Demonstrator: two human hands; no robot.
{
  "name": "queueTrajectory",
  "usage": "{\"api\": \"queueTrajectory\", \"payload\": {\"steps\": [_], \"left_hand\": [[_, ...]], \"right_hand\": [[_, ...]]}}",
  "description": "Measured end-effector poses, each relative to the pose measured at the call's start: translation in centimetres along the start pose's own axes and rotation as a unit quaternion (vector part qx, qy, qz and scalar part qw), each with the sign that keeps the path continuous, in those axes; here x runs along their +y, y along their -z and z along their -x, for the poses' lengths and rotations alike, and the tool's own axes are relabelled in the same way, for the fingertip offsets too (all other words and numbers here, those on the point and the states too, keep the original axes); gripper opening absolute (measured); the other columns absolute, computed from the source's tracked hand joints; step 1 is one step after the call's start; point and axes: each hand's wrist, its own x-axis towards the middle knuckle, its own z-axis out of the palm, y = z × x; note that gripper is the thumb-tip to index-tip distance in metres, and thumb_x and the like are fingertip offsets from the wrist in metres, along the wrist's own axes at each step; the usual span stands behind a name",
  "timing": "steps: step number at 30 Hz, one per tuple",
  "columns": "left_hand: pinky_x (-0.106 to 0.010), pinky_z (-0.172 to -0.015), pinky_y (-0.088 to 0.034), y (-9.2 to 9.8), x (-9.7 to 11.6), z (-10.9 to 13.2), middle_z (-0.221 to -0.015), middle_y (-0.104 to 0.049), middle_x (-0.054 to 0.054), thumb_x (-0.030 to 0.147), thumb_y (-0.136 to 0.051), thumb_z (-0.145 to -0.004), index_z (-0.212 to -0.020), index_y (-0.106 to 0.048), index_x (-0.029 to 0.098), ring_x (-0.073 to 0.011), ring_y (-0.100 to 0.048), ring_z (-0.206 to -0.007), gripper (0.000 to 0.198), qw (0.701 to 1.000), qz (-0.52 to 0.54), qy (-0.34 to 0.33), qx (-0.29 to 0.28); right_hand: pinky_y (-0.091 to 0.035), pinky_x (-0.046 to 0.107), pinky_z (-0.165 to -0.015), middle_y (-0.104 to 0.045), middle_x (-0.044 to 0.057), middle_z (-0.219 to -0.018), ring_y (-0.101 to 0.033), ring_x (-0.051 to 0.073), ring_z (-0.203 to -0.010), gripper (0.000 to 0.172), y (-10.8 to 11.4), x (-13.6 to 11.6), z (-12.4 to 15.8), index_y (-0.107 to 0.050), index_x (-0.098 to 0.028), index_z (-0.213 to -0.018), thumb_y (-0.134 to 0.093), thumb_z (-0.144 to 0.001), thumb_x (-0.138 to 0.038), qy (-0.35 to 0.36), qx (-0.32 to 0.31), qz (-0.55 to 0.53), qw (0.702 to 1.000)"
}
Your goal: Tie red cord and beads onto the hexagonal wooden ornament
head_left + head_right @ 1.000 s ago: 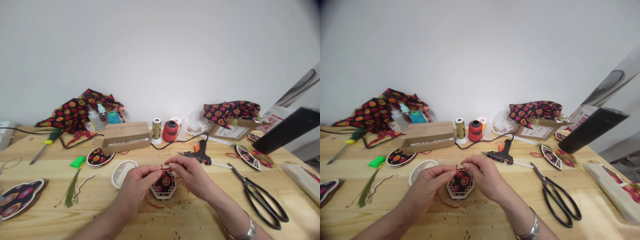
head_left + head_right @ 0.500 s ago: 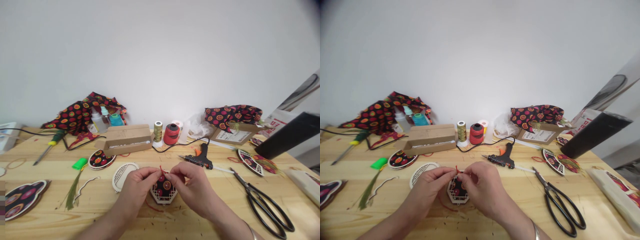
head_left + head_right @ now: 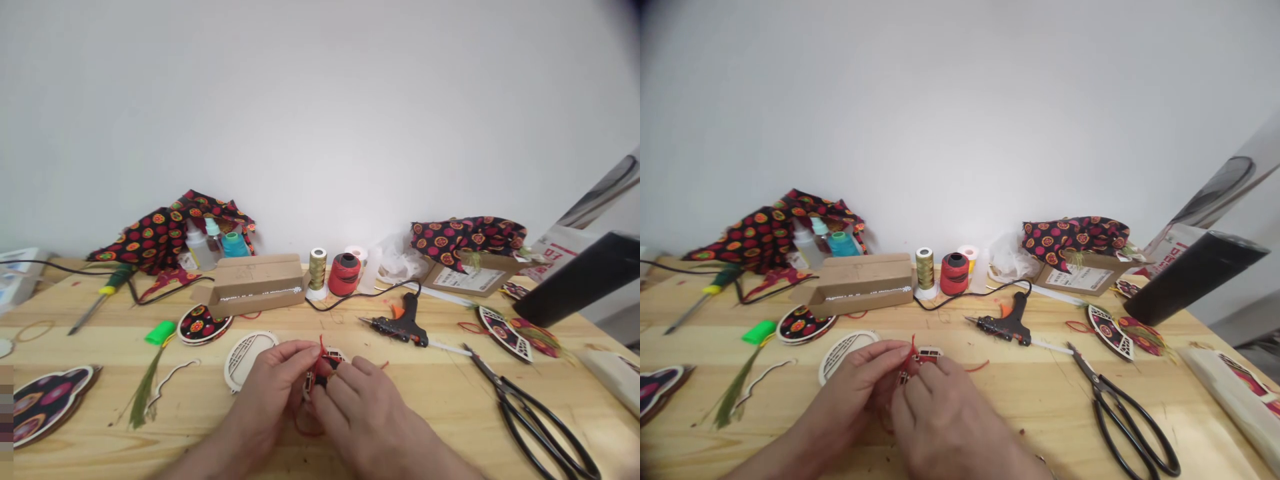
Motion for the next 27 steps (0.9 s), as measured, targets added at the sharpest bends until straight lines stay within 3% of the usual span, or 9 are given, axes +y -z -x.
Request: {"api": "queueTrajectory", "payload": {"steps": [4,7,10,12,14,18,20,23,27], "left_hand": [[-0.015,-0.042,-0.038,0.1,0.1,-0.2,-0.049,-0.059,0.003,0.022,-0.065,-0.071,-0.065,-0.064,0.014,-0.0067,-0.051,-0.043,0.009,0.999,0.050,0.016,0.001],[-0.015,-0.046,-0.041,-0.1,0.2,-0.2,-0.053,-0.062,0.001,0.018,-0.066,-0.070,-0.066,-0.065,0.014,-0.0073,-0.054,-0.048,0.006,0.998,0.062,-0.001,-0.004],[-0.019,-0.050,-0.044,-0.3,0.3,-0.1,-0.060,-0.066,-0.002,0.021,-0.066,-0.070,-0.070,-0.067,0.013,-0.0109,-0.058,-0.053,0.008,0.999,0.039,-0.002,-0.015],[-0.022,-0.055,-0.045,-0.3,0.3,0.0,-0.060,-0.067,-0.002,0.023,-0.066,-0.070,-0.073,-0.069,0.013,-0.0125,-0.058,-0.056,0.011,1.000,0.017,-0.009,-0.015],[-0.024,-0.061,-0.046,-0.2,0.1,0.0,-0.064,-0.068,-0.004,0.023,-0.067,-0.070,-0.078,-0.070,0.013,-0.0139,-0.060,-0.061,0.014,1.000,-0.010,-0.019,-0.014],[-0.023,-0.060,-0.045,0.1,-0.1,0.0,-0.066,-0.070,-0.005,0.024,-0.065,-0.072,-0.084,-0.071,0.015,-0.0136,-0.059,-0.063,0.016,0.998,-0.052,-0.019,-0.031],[-0.023,-0.060,-0.044,0.1,-0.1,0.0,-0.067,-0.070,-0.005,0.025,-0.063,-0.073,-0.084,-0.071,0.016,-0.0135,-0.059,-0.063,0.016,0.997,-0.065,-0.028,-0.043],[-0.023,-0.061,-0.044,0.0,0.0,0.1,-0.068,-0.070,-0.006,0.025,-0.062,-0.074,-0.084,-0.072,0.015,-0.0141,-0.059,-0.063,0.017,0.994,-0.079,-0.041,-0.064],[-0.026,-0.064,-0.046,-0.1,0.1,0.2,-0.070,-0.071,-0.006,0.025,-0.061,-0.075,-0.085,-0.072,0.015,-0.0165,-0.061,-0.066,0.018,0.991,-0.100,-0.046,-0.077]], "right_hand": [[-0.036,0.033,-0.059,-0.056,0.006,-0.065,-0.045,0.017,-0.061,0.009,-0.4,-0.3,-0.2,-0.058,-0.011,-0.075,-0.049,-0.076,-0.009,0.051,0.008,0.007,0.999],[-0.040,0.033,-0.063,-0.054,0.003,-0.062,-0.046,0.016,-0.064,0.013,-0.1,-0.2,-0.3,-0.058,-0.014,-0.071,-0.047,-0.079,-0.013,0.050,0.060,-0.096,0.992],[-0.042,0.031,-0.072,-0.058,0.006,-0.084,-0.050,0.017,-0.080,0.011,0.7,0.5,-0.3,-0.059,-0.016,-0.078,-0.048,-0.079,-0.016,-0.083,0.107,-0.272,0.953],[-0.042,0.031,-0.076,-0.057,0.008,-0.093,-0.051,0.017,-0.086,0.012,0.9,1.2,-0.4,-0.059,-0.016,-0.079,-0.047,-0.081,-0.015,-0.246,0.177,-0.349,0.887],[-0.042,0.030,-0.078,-0.057,0.008,-0.094,-0.053,0.017,-0.089,0.012,0.6,1.9,-0.5,-0.061,-0.016,-0.079,-0.049,-0.081,-0.019,-0.358,0.187,-0.438,0.803],[-0.043,0.026,-0.064,-0.061,0.005,-0.075,-0.056,0.013,-0.069,0.019,-0.3,2.6,-0.8,-0.064,-0.013,-0.080,-0.056,-0.078,-0.030,-0.440,0.081,-0.642,0.623],[-0.042,0.024,-0.059,-0.061,0.003,-0.065,-0.055,0.011,-0.059,0.023,-0.5,2.5,-0.9,-0.064,-0.011,-0.081,-0.059,-0.074,-0.033,-0.442,0.048,-0.703,0.555],[-0.042,0.024,-0.056,-0.062,0.002,-0.061,-0.056,0.010,-0.053,0.026,-0.4,2.3,-0.9,-0.064,-0.010,-0.080,-0.067,-0.066,-0.032,-0.458,0.053,-0.734,0.499],[-0.037,0.020,-0.045,-0.058,-0.001,-0.055,-0.049,0.006,-0.043,0.025,-0.4,2.3,-1.0,-0.063,-0.011,-0.074,-0.072,-0.059,-0.029,-0.475,0.074,-0.729,0.488]]}}
